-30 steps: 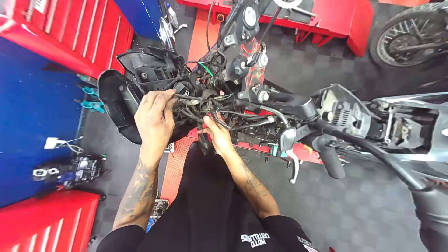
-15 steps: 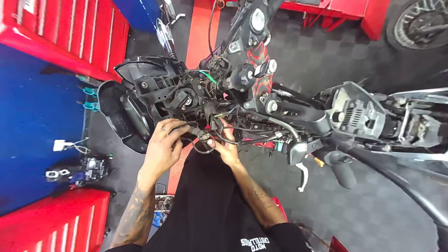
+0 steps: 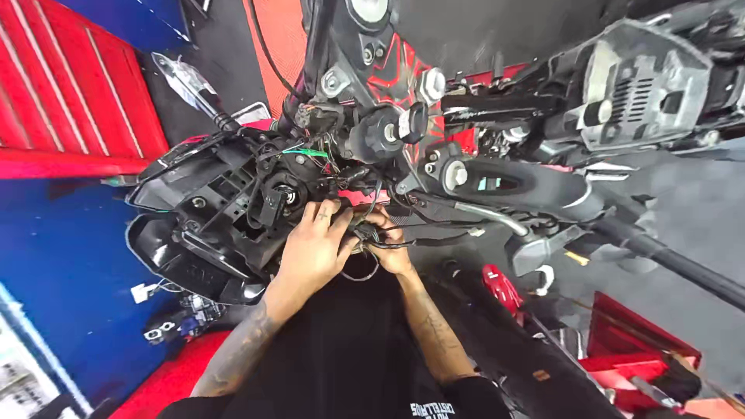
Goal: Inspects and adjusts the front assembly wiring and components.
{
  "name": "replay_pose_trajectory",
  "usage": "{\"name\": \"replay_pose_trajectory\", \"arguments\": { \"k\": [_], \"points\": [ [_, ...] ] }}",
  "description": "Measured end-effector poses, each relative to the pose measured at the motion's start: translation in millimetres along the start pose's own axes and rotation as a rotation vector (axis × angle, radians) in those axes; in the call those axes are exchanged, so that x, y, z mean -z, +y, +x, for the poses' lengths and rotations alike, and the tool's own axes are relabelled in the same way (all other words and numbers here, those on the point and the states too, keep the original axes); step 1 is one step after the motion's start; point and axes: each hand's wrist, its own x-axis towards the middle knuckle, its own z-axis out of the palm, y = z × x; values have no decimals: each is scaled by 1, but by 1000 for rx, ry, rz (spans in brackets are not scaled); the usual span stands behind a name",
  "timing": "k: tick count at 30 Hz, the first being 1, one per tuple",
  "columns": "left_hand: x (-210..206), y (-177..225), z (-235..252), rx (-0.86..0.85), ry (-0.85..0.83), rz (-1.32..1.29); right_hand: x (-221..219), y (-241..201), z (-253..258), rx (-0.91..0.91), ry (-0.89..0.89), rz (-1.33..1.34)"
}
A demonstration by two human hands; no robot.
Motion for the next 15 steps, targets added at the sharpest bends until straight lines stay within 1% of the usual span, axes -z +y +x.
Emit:
{"name": "replay_pose_trajectory", "arguments": {
  "k": [4, 7, 9, 13, 14, 15],
  "points": [
    [0, -11, -11, -17, 46, -87, -10, -5, -8, -39, 56, 52],
    [7, -24, -13, -12, 91, -209, -22, -20, -6, -63, 35, 41],
    [14, -33, -12, -5, 55, -281, -24, -24, -4, -67, 28, 29],
    [20, -39, -9, -92, -32, -277, -15, -6, -11, -70, 60, 76],
    [23, -40, -8, -110, -14, -275, -14, -3, -13, -86, 76, 117],
    [29, -41, -8, -109, 44, -279, -14, 0, -15, -97, 93, 170]
  ]
}}
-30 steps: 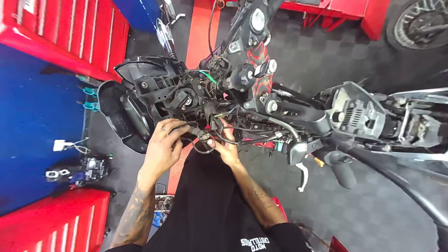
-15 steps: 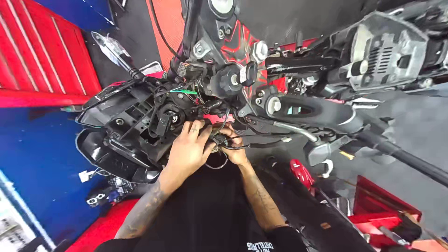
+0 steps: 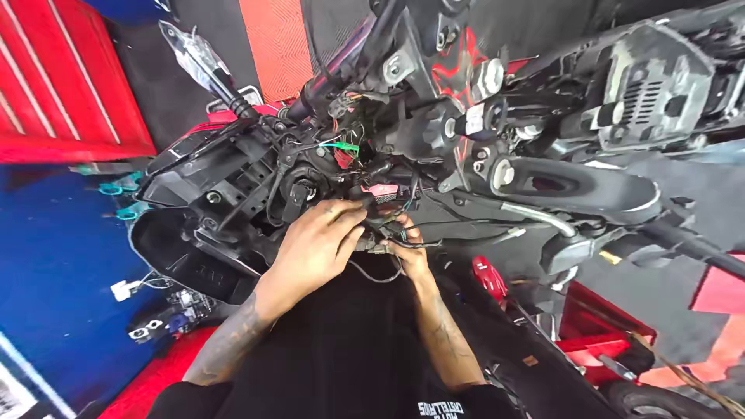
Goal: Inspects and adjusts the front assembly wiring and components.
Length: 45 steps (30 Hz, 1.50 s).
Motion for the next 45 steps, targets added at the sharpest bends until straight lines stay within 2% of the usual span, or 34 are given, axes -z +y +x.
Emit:
{"name": "replay_pose_trajectory", "arguments": {
  "k": [3, 5, 7, 9, 15, 17, 21, 24, 26, 28, 30, 33, 35, 37, 39, 41, 45],
  "points": [
    [30, 0, 10, -16, 273, 90, -2, 6, 0, -1, 76, 130],
    [51, -6, 26, -3, 335, 196, -5, 9, -4, 3, 129, 173],
    [63, -11, 43, 73, 229, 239, -5, 11, -6, 19, 127, 182],
    [59, -18, 53, 79, 165, 221, 1, 11, -8, 34, 96, 125],
    [56, -30, 13, -103, 18, 244, 53, 8, -39, -9, 149, -69],
    [56, -42, 1, -169, 21, 230, 79, 14, -55, -44, 178, -112],
    [62, -52, -3, -215, 13, 188, 101, 19, -78, -218, 293, -437],
    [57, -51, 7, -222, 13, 200, 102, 16, -83, -448, 254, -815],
    [55, -47, 17, -164, 3, 217, 91, 6, -85, -591, 148, -1028],
    [57, -42, 31, -106, -26, 222, 63, -24, -83, -591, -42, -1149],
    [57, -44, 51, -35, -89, 236, 23, -66, -80, -358, -191, -1141],
    [59, -41, 75, 136, -226, 230, -34, -115, -53, 105, -277, -917],
    [56, -38, 86, 163, -288, 267, -65, -130, -20, 271, -222, -943],
    [50, -41, 93, 159, -282, 251, -90, -131, 18, 311, -106, -1095],
    [44, -47, 97, 188, -207, 183, -108, -121, 54, 207, -41, -1268],
    [41, -48, 99, 233, -156, 104, -116, -106, 78, 9, -44, -1393],
    [33, -47, 99, 252, -114, 85, -116, -91, 98, -318, -92, -1443]
  ]
}}
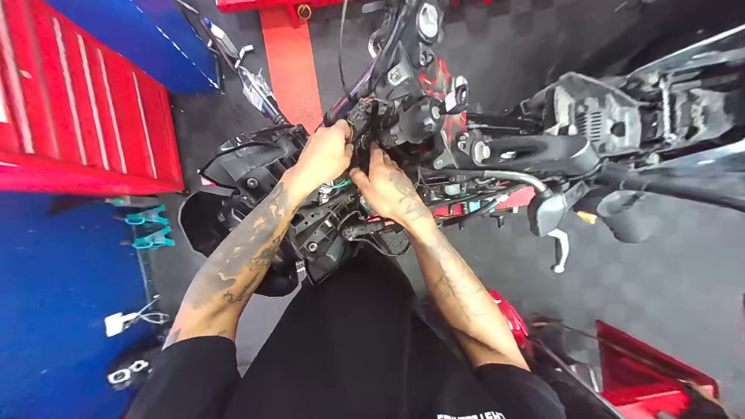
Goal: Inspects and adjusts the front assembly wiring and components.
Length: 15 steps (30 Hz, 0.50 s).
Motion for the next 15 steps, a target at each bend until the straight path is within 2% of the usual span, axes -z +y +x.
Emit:
{"name": "replay_pose_trajectory", "arguments": {
  "k": [4, 6, 11, 15],
  "points": [
    [5, 2, 1, -54, -51, 121, 8, -5, 24, -127, -151, 126],
    [14, -1, 3, -87, -92, 149, 0, -6, 42, -140, -136, 154],
    [26, -12, 7, -90, -128, 4, -19, -8, 70, -204, -94, 210],
    [23, -11, 3, -87, -120, -6, -28, -4, 68, -199, 27, 390]
  ]
}}
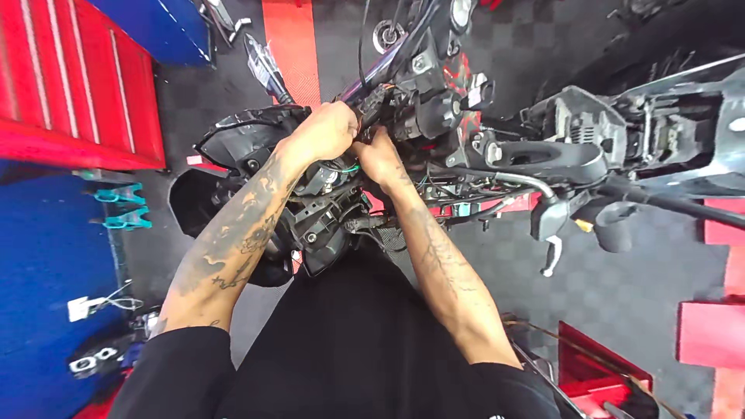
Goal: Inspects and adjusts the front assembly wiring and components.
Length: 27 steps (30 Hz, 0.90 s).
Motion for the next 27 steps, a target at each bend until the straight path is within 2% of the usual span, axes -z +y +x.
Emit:
{"name": "replay_pose_trajectory", "arguments": {
  "k": [6, 8, 11, 13, 16, 24, 27],
  "points": [
    [-4, 11, -1, 43, -9, 19, 6, 14, -15, 106, 14, 222],
    [-5, 10, -2, 67, -29, -102, 8, 18, -33, 173, 3, 260],
    [-3, 9, -8, 102, -53, -427, 11, 28, -40, 302, -14, 283],
    [-1, 9, -14, 99, -45, -641, 14, 31, -40, 361, -32, 266],
    [-1, 13, -21, 124, -69, -813, 19, 32, -43, 416, -38, 193],
    [-12, 17, -10, 235, -50, -916, 26, 37, -59, 503, 23, 8],
    [-15, 15, -8, 279, 13, -952, 25, 35, -66, 434, 22, -21]
  ]
}}
